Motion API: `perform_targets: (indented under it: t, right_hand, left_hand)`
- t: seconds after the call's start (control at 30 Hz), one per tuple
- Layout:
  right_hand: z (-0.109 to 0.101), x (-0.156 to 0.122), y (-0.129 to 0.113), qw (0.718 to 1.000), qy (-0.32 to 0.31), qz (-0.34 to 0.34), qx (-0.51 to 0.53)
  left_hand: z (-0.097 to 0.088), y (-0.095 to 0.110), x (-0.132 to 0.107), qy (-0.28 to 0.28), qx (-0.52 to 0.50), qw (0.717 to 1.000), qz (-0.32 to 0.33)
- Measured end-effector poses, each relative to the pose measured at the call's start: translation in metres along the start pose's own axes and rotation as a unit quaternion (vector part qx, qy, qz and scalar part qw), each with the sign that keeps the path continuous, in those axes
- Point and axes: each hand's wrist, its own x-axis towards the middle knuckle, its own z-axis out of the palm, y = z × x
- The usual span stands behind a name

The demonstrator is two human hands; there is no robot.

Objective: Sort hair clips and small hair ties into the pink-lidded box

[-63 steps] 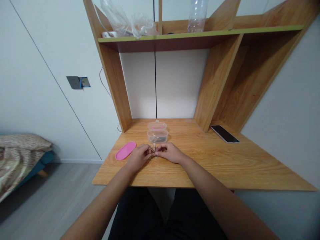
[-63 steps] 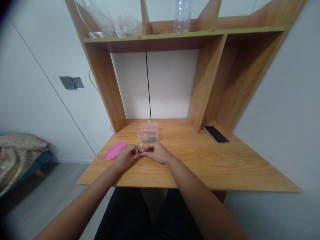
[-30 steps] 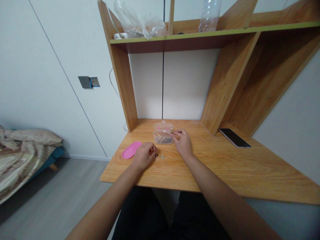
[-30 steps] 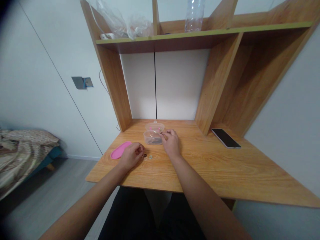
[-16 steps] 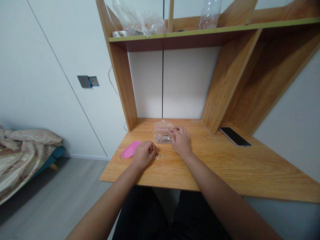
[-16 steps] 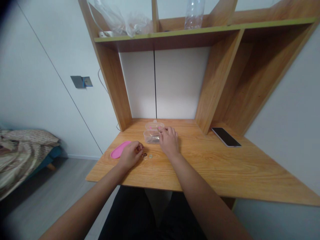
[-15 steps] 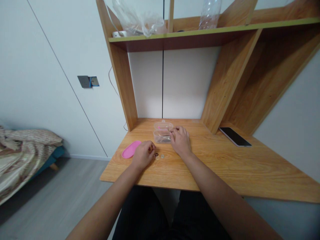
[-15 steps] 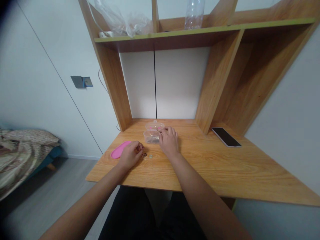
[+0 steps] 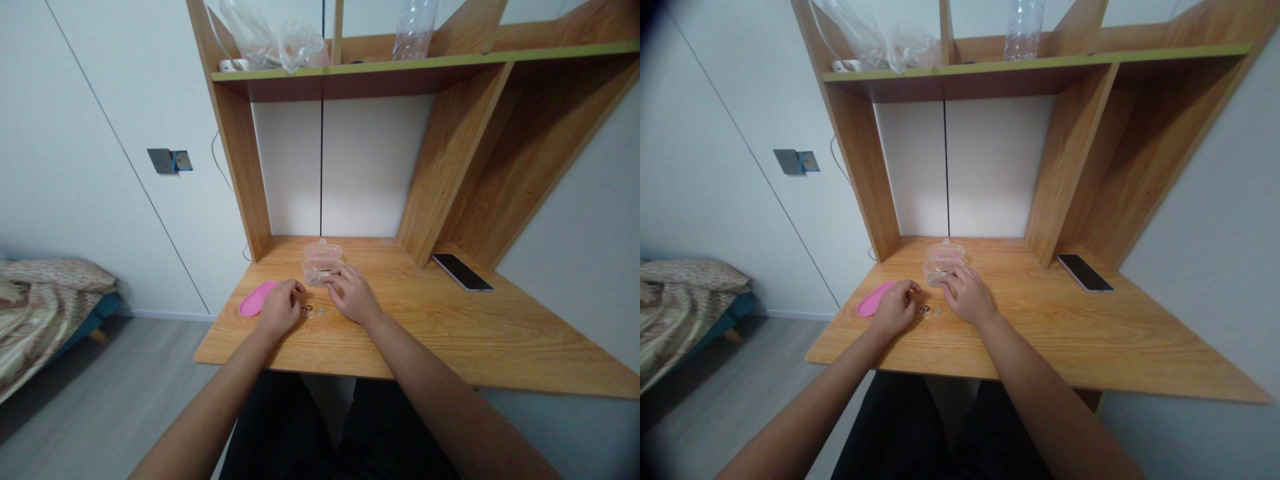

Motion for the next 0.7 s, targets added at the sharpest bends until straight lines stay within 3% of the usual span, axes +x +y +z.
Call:
perform_targets:
  t: [0.1, 0.27, 0.7]
  right_hand:
    - [0.001, -0.006, -0.006, 0.995, -0.074, -0.061, 0.039]
    - [0.005, -0.010, -0.009, 0.986, -0.127, -0.082, 0.065]
    - [0.015, -0.010, 0.002, 0.991, -0.112, -0.001, 0.078]
  left_hand:
    - [-0.001, 0.002, 0.000, -0.025, -0.004, 0.999, 0.020]
    - [-0.003, 0.010, 0.000, -0.071, -0.018, 0.995, 0.068]
    - [-0.004, 0.014, 0.001, -0.102, -0.053, 0.990, 0.079]
